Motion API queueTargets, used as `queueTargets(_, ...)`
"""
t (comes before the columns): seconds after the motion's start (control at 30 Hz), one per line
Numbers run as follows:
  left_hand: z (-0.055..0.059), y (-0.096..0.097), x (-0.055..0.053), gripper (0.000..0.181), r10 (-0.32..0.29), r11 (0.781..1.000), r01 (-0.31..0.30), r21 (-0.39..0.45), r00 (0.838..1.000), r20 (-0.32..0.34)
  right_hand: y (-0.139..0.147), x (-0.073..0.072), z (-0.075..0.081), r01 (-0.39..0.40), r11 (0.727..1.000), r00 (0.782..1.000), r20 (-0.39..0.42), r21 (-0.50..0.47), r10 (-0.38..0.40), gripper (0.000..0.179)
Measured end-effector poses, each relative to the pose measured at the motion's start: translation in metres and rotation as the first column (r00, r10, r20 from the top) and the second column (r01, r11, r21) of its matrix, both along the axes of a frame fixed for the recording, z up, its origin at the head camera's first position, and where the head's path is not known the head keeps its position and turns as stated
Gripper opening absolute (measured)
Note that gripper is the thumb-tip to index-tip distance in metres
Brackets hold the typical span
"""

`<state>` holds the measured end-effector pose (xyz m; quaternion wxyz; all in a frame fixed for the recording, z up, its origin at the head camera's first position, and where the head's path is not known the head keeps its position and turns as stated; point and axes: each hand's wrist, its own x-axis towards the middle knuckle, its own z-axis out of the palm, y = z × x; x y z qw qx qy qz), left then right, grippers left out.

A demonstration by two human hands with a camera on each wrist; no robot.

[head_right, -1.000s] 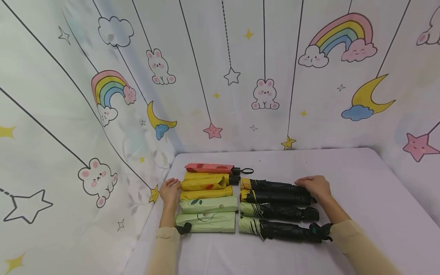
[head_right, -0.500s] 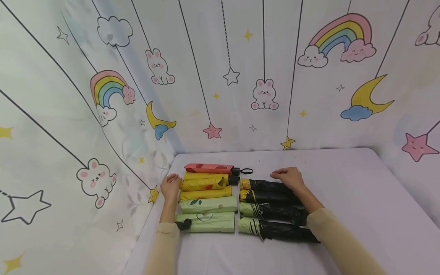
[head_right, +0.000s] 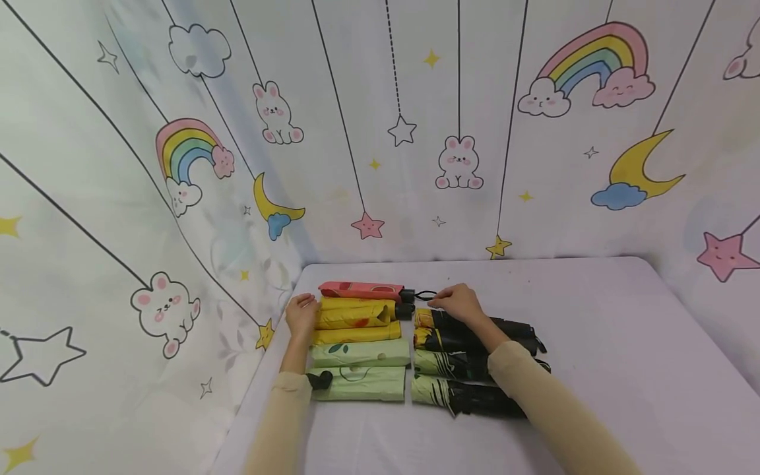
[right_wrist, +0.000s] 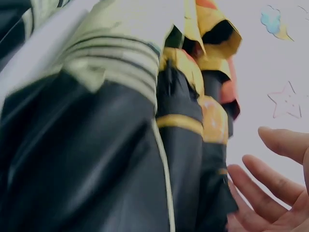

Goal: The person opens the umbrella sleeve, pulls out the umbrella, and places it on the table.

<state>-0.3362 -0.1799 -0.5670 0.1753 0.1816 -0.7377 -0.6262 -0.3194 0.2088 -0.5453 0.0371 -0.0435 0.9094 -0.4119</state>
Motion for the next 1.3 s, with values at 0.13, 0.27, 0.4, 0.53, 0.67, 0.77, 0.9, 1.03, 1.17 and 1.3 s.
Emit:
queueTargets(0.13,0.0,0.002,-0.006,0.04,-0.008,1.0,0.009,-0.027,1.0,0.021,-0.02,-0.004,0.0,-0.016,1.0,1.0,-0.01,0.026,0.016,0.037)
queueTargets(0.27,-0.001,0.004,-0.011,0.041,-0.014,0.999,0.016,-0.051,0.999,0.037,-0.036,-0.007,-0.003,-0.018,0.999,1.0,-0.014,0.035,0.019,0.04)
queueTargets(0.4,-0.001,0.006,-0.013,0.041,-0.009,0.998,0.012,-0.068,0.999,0.043,-0.049,-0.011,-0.008,-0.007,0.999,1.0,-0.001,0.042,0.007,0.043)
queueTargets(0.53,-0.002,0.005,-0.015,0.04,0.001,0.996,0.004,-0.084,0.999,0.053,-0.058,-0.016,-0.015,0.001,0.996,1.0,0.009,0.092,-0.002,0.043)
queueTargets(0.67,-0.004,0.004,-0.016,0.04,0.009,0.997,-0.004,-0.081,0.998,0.064,-0.066,-0.02,-0.017,-0.002,0.993,0.999,0.033,0.122,-0.002,0.04)
queueTargets(0.77,-0.007,0.002,-0.018,0.041,0.009,0.998,-0.005,-0.058,0.997,0.071,-0.07,-0.021,-0.017,-0.017,0.992,1.0,0.028,0.126,0.014,0.04)
queueTargets(0.9,-0.012,-0.002,-0.024,0.042,0.008,1.0,-0.005,-0.029,0.996,0.091,-0.074,-0.019,-0.016,-0.046,0.989,0.999,0.001,0.138,0.047,0.041)
queueTargets(1.03,-0.018,-0.006,-0.028,0.042,0.012,1.0,-0.015,0.024,0.995,0.094,-0.076,-0.018,-0.019,-0.072,0.983,0.997,-0.022,0.169,0.076,0.037)
queueTargets(1.17,-0.02,-0.007,-0.025,0.039,0.025,0.995,-0.03,0.093,0.998,0.061,-0.076,-0.019,-0.022,-0.095,0.976,0.994,-0.043,0.194,0.105,0.034)
queueTargets(1.3,-0.019,-0.007,-0.022,0.035,0.036,0.986,-0.042,0.159,0.999,0.037,-0.075,-0.021,-0.024,-0.112,0.976,0.991,-0.056,0.187,0.124,0.035)
